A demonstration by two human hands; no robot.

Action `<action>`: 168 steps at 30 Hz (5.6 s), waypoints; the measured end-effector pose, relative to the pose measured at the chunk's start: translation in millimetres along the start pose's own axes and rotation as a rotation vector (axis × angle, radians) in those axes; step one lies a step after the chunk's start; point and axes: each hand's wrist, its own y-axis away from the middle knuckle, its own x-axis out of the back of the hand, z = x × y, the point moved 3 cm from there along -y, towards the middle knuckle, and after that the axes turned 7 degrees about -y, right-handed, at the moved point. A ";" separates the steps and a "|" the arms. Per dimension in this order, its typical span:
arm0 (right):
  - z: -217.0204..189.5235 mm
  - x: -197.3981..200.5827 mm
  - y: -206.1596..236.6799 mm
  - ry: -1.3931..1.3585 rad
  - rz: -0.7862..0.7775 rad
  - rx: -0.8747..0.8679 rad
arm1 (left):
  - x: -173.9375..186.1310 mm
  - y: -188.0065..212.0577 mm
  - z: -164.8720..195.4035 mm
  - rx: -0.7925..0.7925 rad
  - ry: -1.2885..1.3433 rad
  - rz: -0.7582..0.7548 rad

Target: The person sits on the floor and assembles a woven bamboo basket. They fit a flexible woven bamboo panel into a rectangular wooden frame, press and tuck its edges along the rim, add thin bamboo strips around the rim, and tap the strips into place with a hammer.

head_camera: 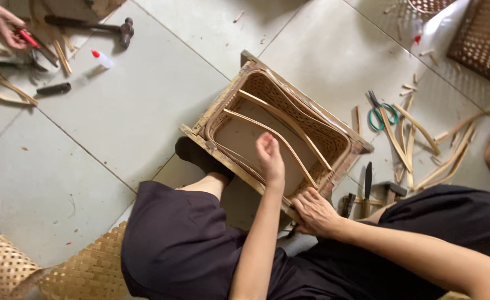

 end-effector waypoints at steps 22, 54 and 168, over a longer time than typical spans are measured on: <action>195.6 127.8 -6.0 0.123 0.256 -0.182 | 182.3 -25.7 154.6 -0.862 -0.904 -0.384; 409.4 -41.5 43.7 -0.181 0.668 -1.151 | 21.1 3.6 -46.6 -0.999 -1.367 -0.713; 232.3 119.8 -138.7 -1.091 0.963 -0.441 | 43.3 -20.6 -13.3 -0.987 -1.144 -0.609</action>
